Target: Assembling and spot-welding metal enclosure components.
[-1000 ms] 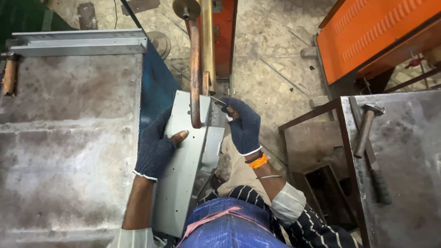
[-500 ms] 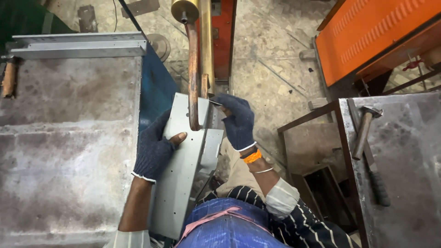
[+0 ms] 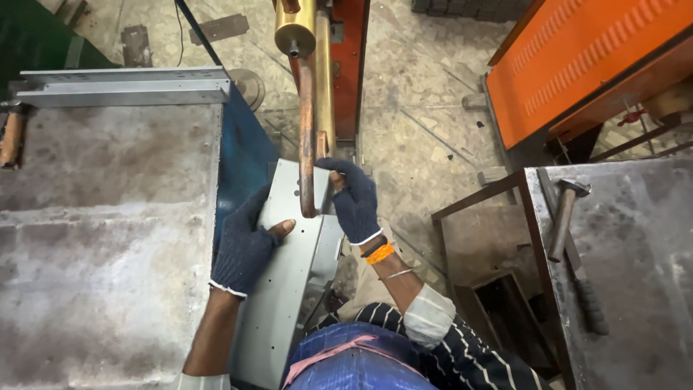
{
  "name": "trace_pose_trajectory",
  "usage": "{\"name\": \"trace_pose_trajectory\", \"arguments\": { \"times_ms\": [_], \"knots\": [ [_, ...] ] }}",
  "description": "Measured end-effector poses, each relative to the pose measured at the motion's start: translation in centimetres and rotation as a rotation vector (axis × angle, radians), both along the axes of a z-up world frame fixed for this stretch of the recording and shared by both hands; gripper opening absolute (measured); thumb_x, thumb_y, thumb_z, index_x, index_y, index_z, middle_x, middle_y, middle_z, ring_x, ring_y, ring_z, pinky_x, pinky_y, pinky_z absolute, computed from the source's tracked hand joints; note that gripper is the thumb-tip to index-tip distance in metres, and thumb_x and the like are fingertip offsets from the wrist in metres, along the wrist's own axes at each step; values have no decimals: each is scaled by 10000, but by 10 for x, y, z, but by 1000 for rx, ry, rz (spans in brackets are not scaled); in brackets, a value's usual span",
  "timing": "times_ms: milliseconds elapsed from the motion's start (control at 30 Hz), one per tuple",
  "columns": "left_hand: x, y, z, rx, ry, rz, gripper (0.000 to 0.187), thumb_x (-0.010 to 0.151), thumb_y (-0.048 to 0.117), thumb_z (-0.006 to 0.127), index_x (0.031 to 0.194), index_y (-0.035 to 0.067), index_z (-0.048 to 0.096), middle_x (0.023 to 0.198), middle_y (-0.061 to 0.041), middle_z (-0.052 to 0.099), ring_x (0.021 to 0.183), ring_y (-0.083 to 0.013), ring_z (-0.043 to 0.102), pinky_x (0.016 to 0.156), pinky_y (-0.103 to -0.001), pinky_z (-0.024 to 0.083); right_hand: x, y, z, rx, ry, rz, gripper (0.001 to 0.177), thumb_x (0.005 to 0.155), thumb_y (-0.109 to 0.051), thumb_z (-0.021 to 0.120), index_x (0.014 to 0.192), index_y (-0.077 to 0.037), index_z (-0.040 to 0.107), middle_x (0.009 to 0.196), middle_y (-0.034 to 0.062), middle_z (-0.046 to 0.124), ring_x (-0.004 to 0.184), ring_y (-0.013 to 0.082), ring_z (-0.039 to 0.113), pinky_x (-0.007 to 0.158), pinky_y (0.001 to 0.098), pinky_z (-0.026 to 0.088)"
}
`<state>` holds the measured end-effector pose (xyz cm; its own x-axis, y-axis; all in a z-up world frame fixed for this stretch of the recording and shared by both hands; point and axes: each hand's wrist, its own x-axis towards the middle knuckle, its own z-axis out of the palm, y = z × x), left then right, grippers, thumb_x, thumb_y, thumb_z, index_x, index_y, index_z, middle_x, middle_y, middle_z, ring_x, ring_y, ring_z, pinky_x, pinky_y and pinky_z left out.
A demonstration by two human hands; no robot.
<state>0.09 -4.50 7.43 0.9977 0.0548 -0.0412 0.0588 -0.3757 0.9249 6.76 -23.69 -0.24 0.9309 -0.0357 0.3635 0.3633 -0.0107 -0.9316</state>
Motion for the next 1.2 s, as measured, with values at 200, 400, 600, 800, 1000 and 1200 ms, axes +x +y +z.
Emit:
{"name": "trace_pose_trajectory", "arguments": {
  "times_ms": [200,400,600,800,1000,1200],
  "knots": [
    [-1,0,5,-22,-8,-8,670,800,136,791,1417,-5,573,1232,-164,743,1091,-187,691,936,-329,541,11,-18,14,-154,-33,191,305,1091,-227,511,1268,-40,674,1198,82,741,1142,155,685,1029,320,512],
    [0,-3,6,-20,15,17,674,781,115,791,1414,15,582,1212,-157,749,1057,-189,708,918,-330,552,20,-10,-30,140,79,256,327,1065,-260,631,1259,-8,702,1209,68,740,1124,139,662,1028,309,523],
    [2,2,-3,-10,-30,-4,679,798,105,794,1431,11,565,1285,-169,717,1127,-199,690,967,-330,532,13,-8,-13,156,119,193,305,1058,-253,643,1235,-19,729,1160,33,749,1068,94,648,979,268,520],
    [0,3,9,9,8,-1,697,792,123,794,1445,35,568,1276,-157,723,1120,-185,701,973,-325,534,7,-7,-12,170,138,197,296,1050,-243,645,1239,-32,731,1130,8,737,1025,77,628,932,252,510],
    [-14,13,5,18,-10,-39,657,788,128,781,1413,28,603,1197,-144,758,1052,-193,719,926,-338,548,-9,-4,-22,171,221,162,285,1039,-200,645,1250,-41,753,1061,-18,700,931,61,571,829,237,489],
    [-19,14,8,4,11,-42,641,797,123,788,1400,14,600,1183,-154,758,1025,-187,723,897,-339,570,-18,2,-23,228,175,143,224,1042,-152,657,1217,-41,741,1126,0,736,1013,79,638,914,259,522]
  ]
}}
